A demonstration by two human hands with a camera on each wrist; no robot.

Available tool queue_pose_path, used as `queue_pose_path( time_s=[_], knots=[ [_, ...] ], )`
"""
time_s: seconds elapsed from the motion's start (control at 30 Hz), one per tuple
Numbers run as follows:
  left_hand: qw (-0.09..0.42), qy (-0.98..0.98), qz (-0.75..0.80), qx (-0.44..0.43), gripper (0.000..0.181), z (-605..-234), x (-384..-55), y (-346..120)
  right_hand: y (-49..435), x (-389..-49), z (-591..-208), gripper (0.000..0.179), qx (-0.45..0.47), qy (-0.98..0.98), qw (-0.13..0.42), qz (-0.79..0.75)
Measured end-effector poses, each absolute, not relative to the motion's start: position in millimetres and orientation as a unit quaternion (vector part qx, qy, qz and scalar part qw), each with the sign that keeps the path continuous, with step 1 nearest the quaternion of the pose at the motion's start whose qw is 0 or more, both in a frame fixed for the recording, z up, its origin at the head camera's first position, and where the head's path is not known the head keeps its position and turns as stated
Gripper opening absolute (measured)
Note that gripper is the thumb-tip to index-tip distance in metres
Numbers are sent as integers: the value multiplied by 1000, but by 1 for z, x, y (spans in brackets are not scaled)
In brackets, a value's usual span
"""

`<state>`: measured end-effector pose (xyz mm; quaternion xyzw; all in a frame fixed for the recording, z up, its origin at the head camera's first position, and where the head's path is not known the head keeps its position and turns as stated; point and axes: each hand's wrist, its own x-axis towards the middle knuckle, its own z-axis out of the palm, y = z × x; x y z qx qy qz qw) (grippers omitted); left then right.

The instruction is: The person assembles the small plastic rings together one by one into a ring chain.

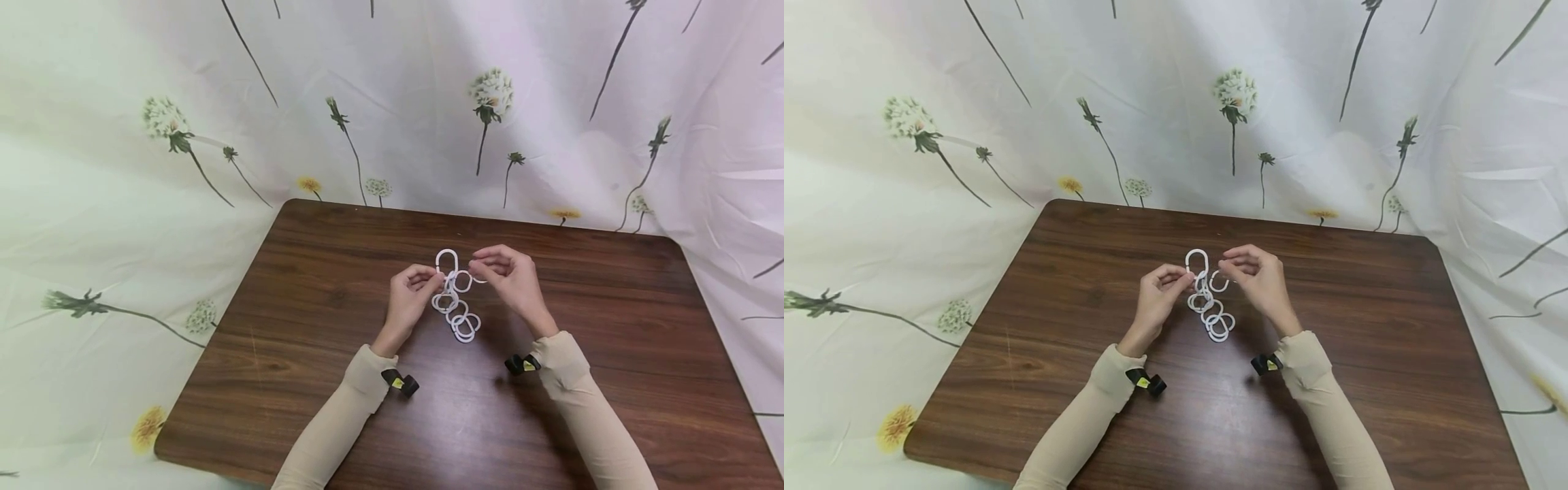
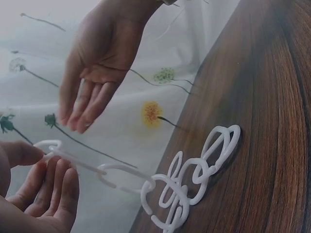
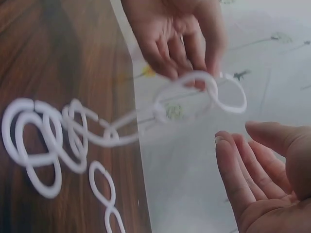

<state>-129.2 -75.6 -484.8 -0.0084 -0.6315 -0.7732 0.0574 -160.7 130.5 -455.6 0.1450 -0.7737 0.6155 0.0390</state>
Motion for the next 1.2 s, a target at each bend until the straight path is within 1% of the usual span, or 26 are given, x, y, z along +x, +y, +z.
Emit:
queue_pose_path(
  time_s=[0.27,0.53,0.77,1.2],
  knots=[
    [66,-632,-772,-6,14,-485,-130,-80,149,-177,-463,22,124,-795,36,593],
    [83,-659,-748,-11,17,-486,-129,-82,161,-191,-480,23,110,-876,47,466],
    [95,-664,-741,-14,18,-489,-130,-84,169,-198,-496,25,100,-899,32,425],
    [100,-671,-734,-11,19,-485,-128,-85,173,-205,-512,36,96,-903,-11,418]
  ],
)
